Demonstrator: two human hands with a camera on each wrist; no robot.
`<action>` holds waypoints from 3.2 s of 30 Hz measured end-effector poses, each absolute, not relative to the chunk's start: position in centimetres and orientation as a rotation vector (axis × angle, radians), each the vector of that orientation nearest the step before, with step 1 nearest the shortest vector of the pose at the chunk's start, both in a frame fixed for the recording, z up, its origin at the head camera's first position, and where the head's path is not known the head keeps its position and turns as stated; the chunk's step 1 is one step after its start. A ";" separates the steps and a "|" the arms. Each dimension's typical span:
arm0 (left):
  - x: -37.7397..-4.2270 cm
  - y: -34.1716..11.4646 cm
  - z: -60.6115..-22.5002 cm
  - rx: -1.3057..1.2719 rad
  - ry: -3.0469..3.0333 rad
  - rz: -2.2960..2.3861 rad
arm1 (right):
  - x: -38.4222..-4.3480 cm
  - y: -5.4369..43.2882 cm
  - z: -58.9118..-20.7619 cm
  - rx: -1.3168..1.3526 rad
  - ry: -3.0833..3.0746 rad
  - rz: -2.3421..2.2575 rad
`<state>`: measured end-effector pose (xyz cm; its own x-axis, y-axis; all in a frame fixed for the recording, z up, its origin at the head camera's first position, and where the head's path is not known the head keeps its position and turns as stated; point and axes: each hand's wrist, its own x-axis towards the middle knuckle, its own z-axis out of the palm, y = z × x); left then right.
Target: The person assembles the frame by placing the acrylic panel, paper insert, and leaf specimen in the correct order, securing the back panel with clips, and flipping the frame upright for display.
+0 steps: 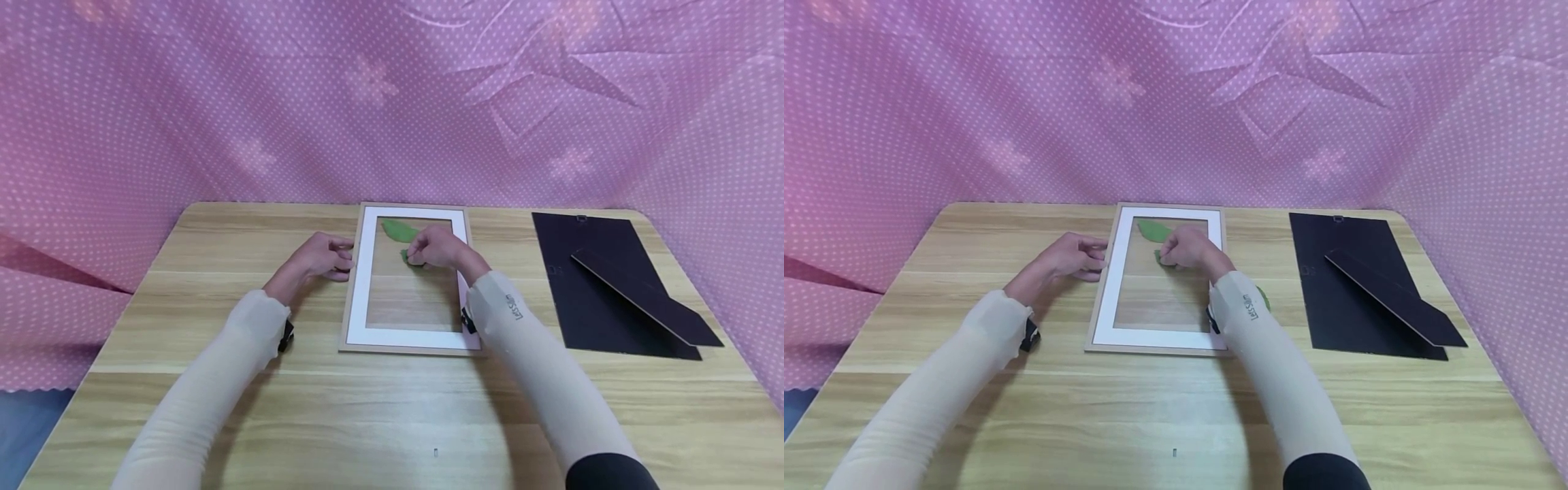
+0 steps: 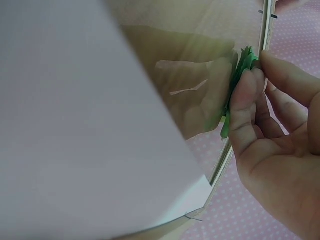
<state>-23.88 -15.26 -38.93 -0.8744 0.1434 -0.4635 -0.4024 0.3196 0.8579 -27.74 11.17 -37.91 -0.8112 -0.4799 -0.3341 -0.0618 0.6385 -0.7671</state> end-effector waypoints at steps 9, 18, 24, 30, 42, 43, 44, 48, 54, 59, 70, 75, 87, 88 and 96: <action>-23.9 -15.4 -39.1 -0.235 2.129 1.578 | -27.7 11.5 -38.1 -0.415 2.294 -1.160; -23.8 -15.3 -39.2 -0.232 2.146 1.574 | -27.6 12.2 -37.3 -0.439 2.290 -1.251; -23.8 -15.3 -39.3 -0.234 2.147 1.572 | -27.6 12.9 -36.7 -0.445 2.306 -1.286; -23.8 -15.3 -39.2 -0.236 2.149 1.566 | -27.5 13.7 -36.4 -0.480 2.343 -1.281; -23.7 -15.5 -39.3 -0.221 2.144 1.554 | -26.5 14.9 -35.9 -0.444 2.234 -1.397; -23.6 -15.5 -39.3 -0.223 2.143 1.559 | -26.4 15.0 -35.8 -0.438 2.243 -1.394; -23.6 -15.4 -39.3 -0.223 2.142 1.563 | -26.4 15.2 -35.8 -0.431 2.253 -1.395; -23.5 -15.3 -39.2 -0.221 2.139 1.570 | -26.2 15.9 -35.5 -0.409 2.298 -1.398; -23.6 -15.2 -39.0 -0.228 2.136 1.568 | -26.1 17.4 -35.3 -0.412 2.339 -1.381; -23.7 -15.3 -38.8 -0.223 2.143 1.552 | -26.1 18.6 -35.6 -0.394 2.358 -1.372; -23.9 -15.4 -39.1 -0.217 2.128 1.546 | -25.1 20.4 -35.5 -0.365 2.382 -1.349; -23.7 -15.7 -39.2 -0.204 2.152 1.512 | -24.7 20.9 -35.3 -0.362 2.344 -1.375; -23.7 -15.6 -38.7 -0.184 2.165 1.523 | -24.3 23.1 -35.5 -0.303 2.323 -1.325; -23.7 -15.6 -38.7 -0.183 2.166 1.526 | -24.3 23.3 -35.5 -0.302 2.321 -1.324; -23.7 -15.4 -38.6 -0.154 2.170 1.529 | -24.0 24.1 -35.9 -0.322 2.349 -1.281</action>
<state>-23.74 -15.36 -38.59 -0.8794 0.1780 -0.4416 -0.3561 0.3699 0.8581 -24.02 24.12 -35.91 -0.8747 -0.4033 -0.2688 0.0076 0.5432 -0.8396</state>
